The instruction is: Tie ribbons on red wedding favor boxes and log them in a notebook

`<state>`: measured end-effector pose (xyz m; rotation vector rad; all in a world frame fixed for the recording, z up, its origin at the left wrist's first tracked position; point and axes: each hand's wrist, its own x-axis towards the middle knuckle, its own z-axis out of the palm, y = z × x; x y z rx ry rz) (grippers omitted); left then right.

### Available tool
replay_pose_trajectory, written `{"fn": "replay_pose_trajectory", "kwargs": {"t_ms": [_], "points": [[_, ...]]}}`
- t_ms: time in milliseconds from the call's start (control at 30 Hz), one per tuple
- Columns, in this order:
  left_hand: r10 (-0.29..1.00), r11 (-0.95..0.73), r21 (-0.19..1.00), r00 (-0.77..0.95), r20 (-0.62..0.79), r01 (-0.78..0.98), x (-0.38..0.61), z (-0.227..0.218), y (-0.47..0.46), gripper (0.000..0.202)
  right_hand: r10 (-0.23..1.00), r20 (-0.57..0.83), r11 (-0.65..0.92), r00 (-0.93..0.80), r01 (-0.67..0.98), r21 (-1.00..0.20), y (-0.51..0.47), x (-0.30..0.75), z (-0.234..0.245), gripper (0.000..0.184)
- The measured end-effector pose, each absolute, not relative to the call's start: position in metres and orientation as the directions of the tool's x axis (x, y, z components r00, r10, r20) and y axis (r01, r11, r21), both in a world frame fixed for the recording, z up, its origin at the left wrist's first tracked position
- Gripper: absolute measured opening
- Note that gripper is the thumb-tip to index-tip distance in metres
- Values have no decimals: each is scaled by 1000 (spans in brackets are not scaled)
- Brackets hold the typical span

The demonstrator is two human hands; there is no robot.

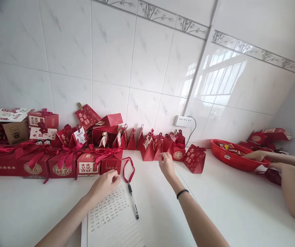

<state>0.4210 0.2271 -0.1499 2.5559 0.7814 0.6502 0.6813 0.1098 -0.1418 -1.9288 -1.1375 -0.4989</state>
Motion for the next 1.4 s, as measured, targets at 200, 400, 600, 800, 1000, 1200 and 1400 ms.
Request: {"fn": "replay_pose_trajectory", "kwargs": {"t_ms": [200,400,600,800,1000,1200,1400], "points": [[602,-754,520,739,301,402,420,-149,226,24,459,612,-451,643,763,-463,133,707,-106,16],[621,-739,523,730,285,425,419,-146,223,24,187,535,-620,824,521,-587,154,727,-85,34],[614,-731,545,743,266,410,419,-153,226,24,152,430,-557,890,437,-706,140,758,-79,12],[590,-764,515,745,312,389,420,-153,225,25,111,543,-371,832,542,-754,107,749,-80,12],[539,-817,459,743,396,348,422,-149,219,26,54,692,-180,720,689,-703,62,699,-101,17],[440,-870,440,757,483,224,426,-139,202,20,175,690,-42,702,706,-707,51,664,-138,22],[409,-872,475,715,567,122,462,-115,171,29,336,689,117,643,697,-708,53,645,-141,22]]}}
